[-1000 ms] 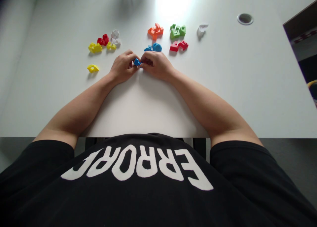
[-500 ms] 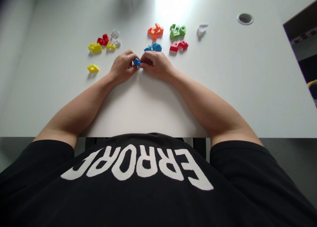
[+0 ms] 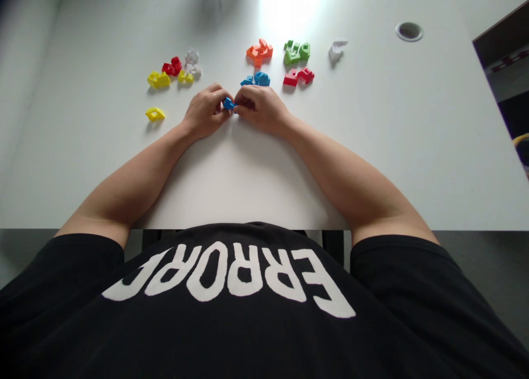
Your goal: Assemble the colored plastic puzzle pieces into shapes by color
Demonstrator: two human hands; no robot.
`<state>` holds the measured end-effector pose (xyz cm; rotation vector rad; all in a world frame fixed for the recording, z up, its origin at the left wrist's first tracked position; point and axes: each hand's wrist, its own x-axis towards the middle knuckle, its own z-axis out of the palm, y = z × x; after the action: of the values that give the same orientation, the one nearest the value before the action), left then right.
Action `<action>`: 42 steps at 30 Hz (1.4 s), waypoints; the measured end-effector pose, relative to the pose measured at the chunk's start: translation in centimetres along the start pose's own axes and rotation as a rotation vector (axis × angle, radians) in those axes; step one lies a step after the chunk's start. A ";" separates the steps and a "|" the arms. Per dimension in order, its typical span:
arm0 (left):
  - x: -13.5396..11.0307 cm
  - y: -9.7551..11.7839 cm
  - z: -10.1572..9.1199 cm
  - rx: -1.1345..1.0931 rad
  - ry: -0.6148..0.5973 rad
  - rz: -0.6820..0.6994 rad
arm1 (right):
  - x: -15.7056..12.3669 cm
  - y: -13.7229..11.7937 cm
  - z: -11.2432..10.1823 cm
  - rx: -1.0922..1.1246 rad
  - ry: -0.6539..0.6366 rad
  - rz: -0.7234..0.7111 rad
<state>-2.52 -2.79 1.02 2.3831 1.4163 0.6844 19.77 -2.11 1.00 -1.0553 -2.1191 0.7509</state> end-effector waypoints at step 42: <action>0.0 0.0 0.1 -0.006 -0.021 -0.019 | 0.1 0.2 0.0 -0.005 -0.016 -0.029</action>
<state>-2.51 -2.76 0.95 2.3623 1.4250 0.6564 19.87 -1.91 0.89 -1.0223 -2.1464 0.7433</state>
